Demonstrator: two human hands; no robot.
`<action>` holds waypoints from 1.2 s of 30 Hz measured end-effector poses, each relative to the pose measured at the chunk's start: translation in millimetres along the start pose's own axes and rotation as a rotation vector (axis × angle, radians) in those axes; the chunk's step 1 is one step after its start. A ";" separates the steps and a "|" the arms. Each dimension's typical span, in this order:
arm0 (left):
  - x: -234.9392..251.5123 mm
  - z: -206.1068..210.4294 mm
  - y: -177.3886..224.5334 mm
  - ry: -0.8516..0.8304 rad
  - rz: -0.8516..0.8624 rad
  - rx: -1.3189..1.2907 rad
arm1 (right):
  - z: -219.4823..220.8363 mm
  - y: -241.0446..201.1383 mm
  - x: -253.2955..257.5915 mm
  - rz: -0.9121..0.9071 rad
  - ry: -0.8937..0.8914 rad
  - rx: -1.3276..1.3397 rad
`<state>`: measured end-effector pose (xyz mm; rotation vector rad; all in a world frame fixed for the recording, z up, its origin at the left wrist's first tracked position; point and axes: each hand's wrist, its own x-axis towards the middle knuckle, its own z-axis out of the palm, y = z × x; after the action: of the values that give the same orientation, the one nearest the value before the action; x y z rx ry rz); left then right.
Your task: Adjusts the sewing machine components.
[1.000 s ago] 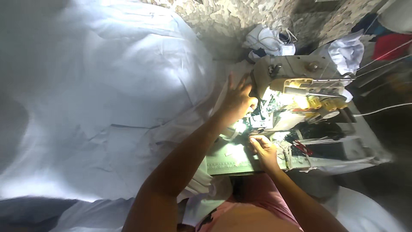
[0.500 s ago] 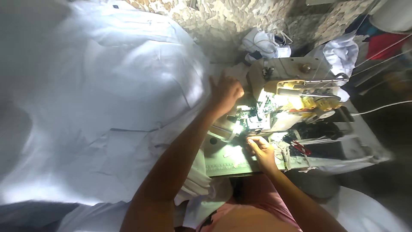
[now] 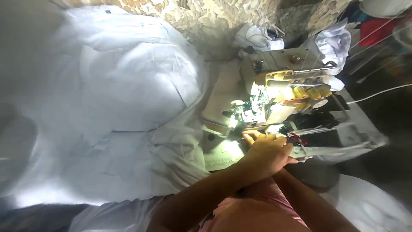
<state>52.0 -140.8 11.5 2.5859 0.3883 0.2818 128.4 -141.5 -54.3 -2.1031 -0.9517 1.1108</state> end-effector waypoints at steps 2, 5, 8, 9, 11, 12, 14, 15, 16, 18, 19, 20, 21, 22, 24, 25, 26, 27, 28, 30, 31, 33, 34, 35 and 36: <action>4.9 -4.8 -3.0 -0.082 -0.031 -0.016 | 4.8 17.5 -9.8 -0.154 0.153 -0.095; -2.5 -22.6 -31.4 0.146 0.026 -0.002 | -5.7 46.9 -23.7 -0.626 0.207 0.271; -9.5 -60.0 -51.9 0.139 -0.120 -0.151 | -32.5 18.5 -24.5 -0.766 0.060 0.520; -10.0 -71.8 -55.9 0.107 -0.200 -0.202 | -43.5 8.9 -23.5 -0.798 0.026 0.519; -7.0 -84.0 -66.9 0.134 -0.288 -0.245 | -63.8 -8.0 -21.4 -0.851 0.011 0.496; -4.9 -85.2 -73.4 0.186 -0.289 -0.256 | -71.8 -13.6 -21.7 -0.859 0.022 0.488; -3.7 -88.8 -83.6 0.260 -0.275 -0.336 | -82.1 -18.0 -22.7 -0.867 0.052 0.496; -4.1 -89.9 -87.9 0.286 -0.256 -0.383 | -84.7 -17.2 -23.2 -0.865 0.069 0.508; -4.5 -91.5 -88.5 0.308 -0.243 -0.425 | -86.0 -14.3 -23.2 -0.867 0.084 0.513; -3.4 -95.9 -79.3 0.344 -0.236 -0.370 | -86.2 -3.5 -21.6 -0.861 0.098 0.483; -2.0 -97.3 -73.1 0.371 -0.216 -0.278 | -86.2 1.9 -20.2 -0.852 0.110 0.422; -0.4 -98.3 -66.9 0.398 -0.184 -0.177 | -87.2 6.2 -19.0 -0.836 0.125 0.315; 1.0 -98.6 -59.8 0.423 -0.142 -0.086 | -88.9 8.7 -18.8 -0.808 0.143 0.185; 2.1 -99.2 -51.8 0.428 -0.108 -0.015 | -90.5 8.7 -20.0 -0.775 0.153 0.080; 1.8 -98.1 -36.5 0.412 -0.091 0.109 | -94.0 3.8 -25.6 -0.777 0.130 0.005; 1.0 -95.1 -32.6 0.421 -0.074 0.176 | -95.4 -0.7 -29.7 -0.810 0.113 0.007; -0.7 -91.1 -29.5 0.438 -0.061 0.221 | -95.3 -6.4 -35.4 -0.843 0.087 0.028; -2.7 -86.7 -26.7 0.467 -0.052 0.238 | -92.7 -11.9 -40.4 -0.876 0.058 0.073; -4.5 -83.1 -23.8 0.498 -0.051 0.235 | -87.4 -16.5 -42.3 -0.908 0.028 0.134; -6.6 -79.6 -20.2 0.547 -0.052 0.207 | -73.2 -23.4 -35.4 -0.941 -0.022 0.284; -7.5 -78.7 -19.7 0.559 -0.051 0.192 | -66.0 -25.2 -30.1 -0.953 -0.033 0.364; -9.4 -78.2 -20.7 0.579 -0.067 0.180 | -56.3 -27.3 -24.7 -0.973 -0.024 0.472; -10.5 -77.7 -21.6 0.596 -0.081 0.181 | -54.5 -27.0 -26.4 -0.976 0.006 0.478; -11.4 -77.6 -22.3 0.617 -0.099 0.185 | -54.9 -25.4 -29.3 -0.982 0.039 0.455; -12.0 -77.5 -23.1 0.641 -0.119 0.188 | -55.6 -22.9 -30.7 -1.003 0.075 0.415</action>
<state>14.8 -90.5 64.1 2.5815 0.8192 1.0830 156.3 -161.3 3.9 -1.0658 -1.3564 0.6033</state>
